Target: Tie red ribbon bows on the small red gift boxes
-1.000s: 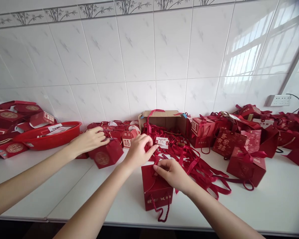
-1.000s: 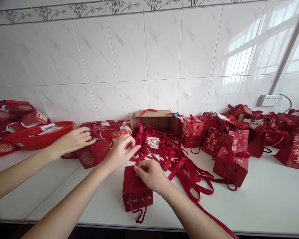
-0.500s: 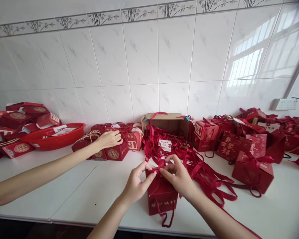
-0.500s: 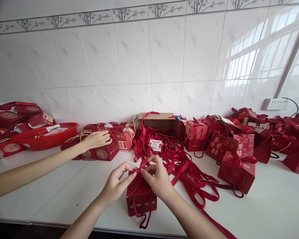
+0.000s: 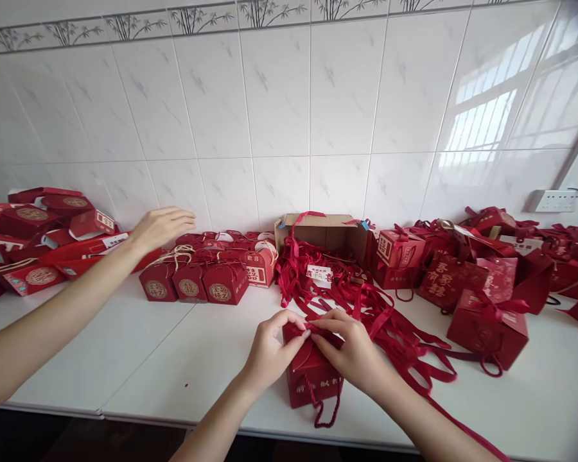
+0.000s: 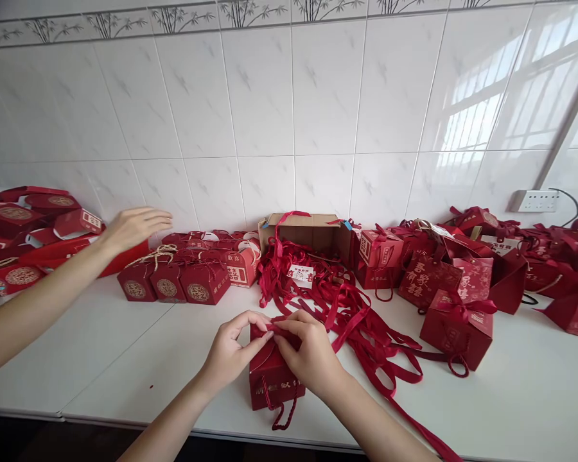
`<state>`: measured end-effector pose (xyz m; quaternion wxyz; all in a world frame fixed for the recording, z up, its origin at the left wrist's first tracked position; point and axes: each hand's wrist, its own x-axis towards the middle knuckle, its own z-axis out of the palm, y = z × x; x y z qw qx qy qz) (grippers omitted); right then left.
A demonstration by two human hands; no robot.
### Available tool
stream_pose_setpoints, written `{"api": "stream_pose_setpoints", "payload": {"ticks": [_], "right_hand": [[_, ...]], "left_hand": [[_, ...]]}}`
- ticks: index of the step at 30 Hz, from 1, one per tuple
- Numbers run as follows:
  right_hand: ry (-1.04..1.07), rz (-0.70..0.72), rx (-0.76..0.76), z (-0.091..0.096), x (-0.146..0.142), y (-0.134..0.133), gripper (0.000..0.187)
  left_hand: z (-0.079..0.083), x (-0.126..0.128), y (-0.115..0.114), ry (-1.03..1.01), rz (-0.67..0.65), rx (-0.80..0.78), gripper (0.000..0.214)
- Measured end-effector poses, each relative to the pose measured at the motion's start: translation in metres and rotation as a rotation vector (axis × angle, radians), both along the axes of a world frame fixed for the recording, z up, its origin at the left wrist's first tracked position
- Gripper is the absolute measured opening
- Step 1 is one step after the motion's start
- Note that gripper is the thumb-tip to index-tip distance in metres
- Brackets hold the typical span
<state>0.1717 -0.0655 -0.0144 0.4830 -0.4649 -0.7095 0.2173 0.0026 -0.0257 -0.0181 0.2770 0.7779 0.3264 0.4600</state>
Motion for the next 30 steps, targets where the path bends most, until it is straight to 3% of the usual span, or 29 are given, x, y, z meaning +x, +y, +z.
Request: {"api": "stream_pose_setpoints", "payload": {"ticks": [3, 5, 8, 10, 14, 20, 23, 27, 30], "right_hand": [[0.035, -0.061, -0.024, -0.003, 0.0, 0.003, 0.017], [0.125, -0.057, -0.127, -0.003, 0.001, 0.005, 0.016], [0.315, 0.062, -0.347, 0.0, 0.003, 0.007, 0.025], [0.345, 0.142, -0.404, 0.002, 0.004, 0.007, 0.029], [0.239, 0.189, -0.361, 0.006, 0.003, 0.004, 0.028], [0.327, 0.125, -0.377, 0.007, -0.003, -0.001, 0.035], [0.275, 0.119, -0.385, 0.009, -0.001, -0.006, 0.034], [0.215, 0.142, -0.448, 0.013, 0.006, -0.015, 0.027], [0.117, 0.123, -0.363, 0.012, 0.014, -0.021, 0.025]], "left_hand": [[-0.001, -0.001, 0.001, -0.003, -0.006, 0.004, 0.007], [-0.002, -0.001, 0.003, -0.03, -0.015, -0.015, 0.006], [-0.004, -0.001, 0.009, -0.098, -0.063, -0.072, 0.008], [-0.005, 0.001, 0.013, -0.117, -0.107, -0.104, 0.009], [-0.003, 0.007, 0.019, -0.099, -0.166, -0.133, 0.009], [0.004, -0.005, 0.01, -0.075, -0.042, -0.101, 0.021], [0.006, -0.011, 0.001, 0.085, -0.052, -0.071, 0.012], [0.005, -0.009, 0.0, 0.1, 0.018, -0.053, 0.007], [0.005, -0.01, 0.001, 0.123, 0.019, -0.031, 0.009]]}}
